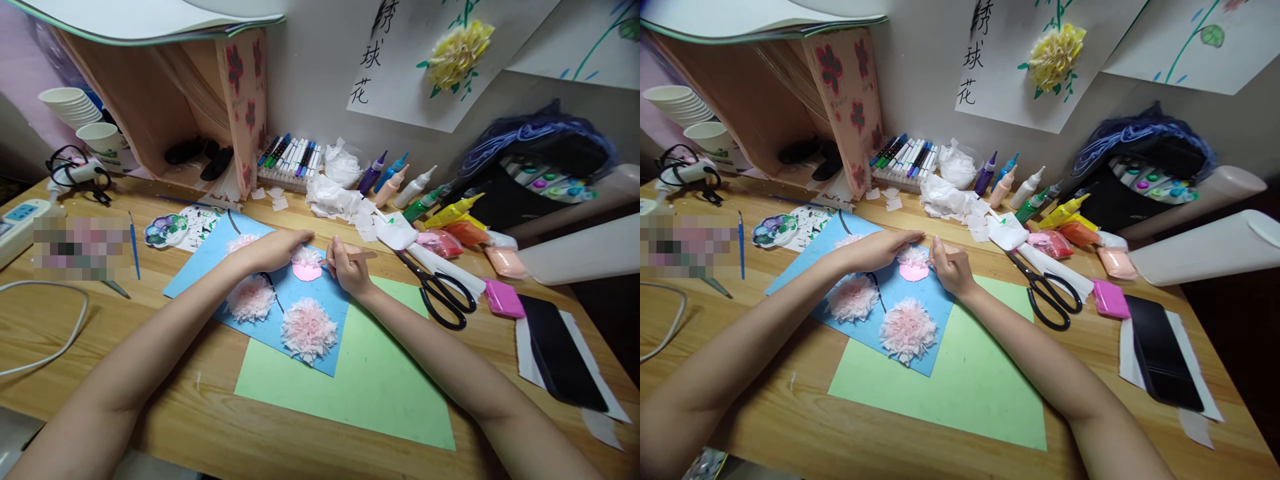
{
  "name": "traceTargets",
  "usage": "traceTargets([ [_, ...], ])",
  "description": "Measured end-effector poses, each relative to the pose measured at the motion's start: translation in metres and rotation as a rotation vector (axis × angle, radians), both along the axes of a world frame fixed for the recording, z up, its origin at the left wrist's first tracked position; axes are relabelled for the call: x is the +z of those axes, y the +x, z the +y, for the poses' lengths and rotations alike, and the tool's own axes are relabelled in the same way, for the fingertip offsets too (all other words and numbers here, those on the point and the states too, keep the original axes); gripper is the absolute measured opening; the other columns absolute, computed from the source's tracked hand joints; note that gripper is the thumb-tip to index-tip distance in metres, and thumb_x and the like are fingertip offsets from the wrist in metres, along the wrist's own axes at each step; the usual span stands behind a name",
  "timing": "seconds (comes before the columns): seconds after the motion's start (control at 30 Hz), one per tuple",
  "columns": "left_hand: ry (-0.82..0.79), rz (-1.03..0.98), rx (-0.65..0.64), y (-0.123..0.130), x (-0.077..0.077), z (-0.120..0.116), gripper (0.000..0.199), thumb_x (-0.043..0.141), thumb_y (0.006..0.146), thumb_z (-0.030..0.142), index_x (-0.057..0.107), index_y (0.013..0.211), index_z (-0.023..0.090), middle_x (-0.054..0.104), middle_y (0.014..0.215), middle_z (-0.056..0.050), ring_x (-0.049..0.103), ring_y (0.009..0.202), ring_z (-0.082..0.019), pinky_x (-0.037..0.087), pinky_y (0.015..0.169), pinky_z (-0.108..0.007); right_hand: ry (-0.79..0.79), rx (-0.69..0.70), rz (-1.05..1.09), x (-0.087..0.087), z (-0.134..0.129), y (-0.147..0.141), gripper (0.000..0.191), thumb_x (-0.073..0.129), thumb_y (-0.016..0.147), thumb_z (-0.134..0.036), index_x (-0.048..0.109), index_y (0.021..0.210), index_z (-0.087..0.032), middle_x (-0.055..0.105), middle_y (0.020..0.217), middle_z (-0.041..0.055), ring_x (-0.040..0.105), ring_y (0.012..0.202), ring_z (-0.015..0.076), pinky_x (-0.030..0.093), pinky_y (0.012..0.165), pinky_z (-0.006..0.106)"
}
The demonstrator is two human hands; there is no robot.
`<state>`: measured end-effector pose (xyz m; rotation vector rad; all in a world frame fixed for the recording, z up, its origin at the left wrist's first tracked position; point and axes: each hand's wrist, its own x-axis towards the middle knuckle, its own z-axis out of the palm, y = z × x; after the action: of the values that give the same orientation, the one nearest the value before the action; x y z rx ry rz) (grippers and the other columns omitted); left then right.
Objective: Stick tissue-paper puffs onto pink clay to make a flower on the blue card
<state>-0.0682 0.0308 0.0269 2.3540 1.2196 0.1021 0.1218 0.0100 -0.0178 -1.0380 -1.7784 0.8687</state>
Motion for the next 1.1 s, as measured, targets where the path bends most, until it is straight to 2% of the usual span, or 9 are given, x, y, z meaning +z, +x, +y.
traceTargets([
  [0.43, 0.0, -0.001, -0.006, 0.0, 0.0, 0.0, 0.05, 0.033, 0.086, 0.008, 0.039, 0.135, 0.014, 0.047, 0.139, -0.01, 0.048, 0.124, -0.018, 0.038, 0.101, -0.032, 0.008, -0.008, -0.084, -0.002, -0.004, 0.0, 0.058, 0.023, 0.094, -0.054, 0.036, 0.046, -0.024, 0.044, 0.043, 0.0015, 0.052, 0.052, 0.0151, 0.041, 0.057, 0.027],
  [0.77, -0.011, -0.01, -0.003, 0.001, 0.001, 0.0, 0.05, 0.033, 0.086, 0.008, 0.039, 0.136, 0.012, 0.047, 0.139, -0.011, 0.048, 0.123, -0.018, 0.038, 0.101, -0.032, -0.016, 0.005, -0.064, -0.002, -0.002, -0.002, 0.055, 0.025, 0.095, -0.049, 0.038, 0.047, -0.023, 0.044, 0.043, 0.0, 0.051, 0.051, 0.0138, 0.044, 0.064, 0.026],
  [0.97, -0.005, -0.01, -0.011, 0.0, -0.001, 0.0, 0.051, 0.034, 0.085, 0.008, 0.04, 0.135, 0.012, 0.048, 0.138, -0.011, 0.048, 0.123, -0.019, 0.038, 0.101, -0.032, -0.072, -0.009, -0.023, 0.004, -0.002, -0.006, 0.055, 0.028, 0.094, -0.053, 0.037, 0.049, -0.023, 0.041, 0.041, -0.0024, 0.047, 0.044, 0.0117, 0.044, 0.059, 0.026],
  [1.1, 0.005, -0.008, -0.026, 0.0, 0.001, -0.001, 0.052, 0.035, 0.081, 0.005, 0.043, 0.132, 0.014, 0.054, 0.132, -0.011, 0.054, 0.116, -0.021, 0.042, 0.094, -0.032, -0.136, -0.043, -0.053, 0.016, 0.005, -0.013, 0.055, 0.03, 0.094, -0.051, 0.035, 0.047, -0.022, 0.038, 0.037, -0.0034, 0.044, 0.038, 0.0112, 0.04, 0.051, 0.025],
])
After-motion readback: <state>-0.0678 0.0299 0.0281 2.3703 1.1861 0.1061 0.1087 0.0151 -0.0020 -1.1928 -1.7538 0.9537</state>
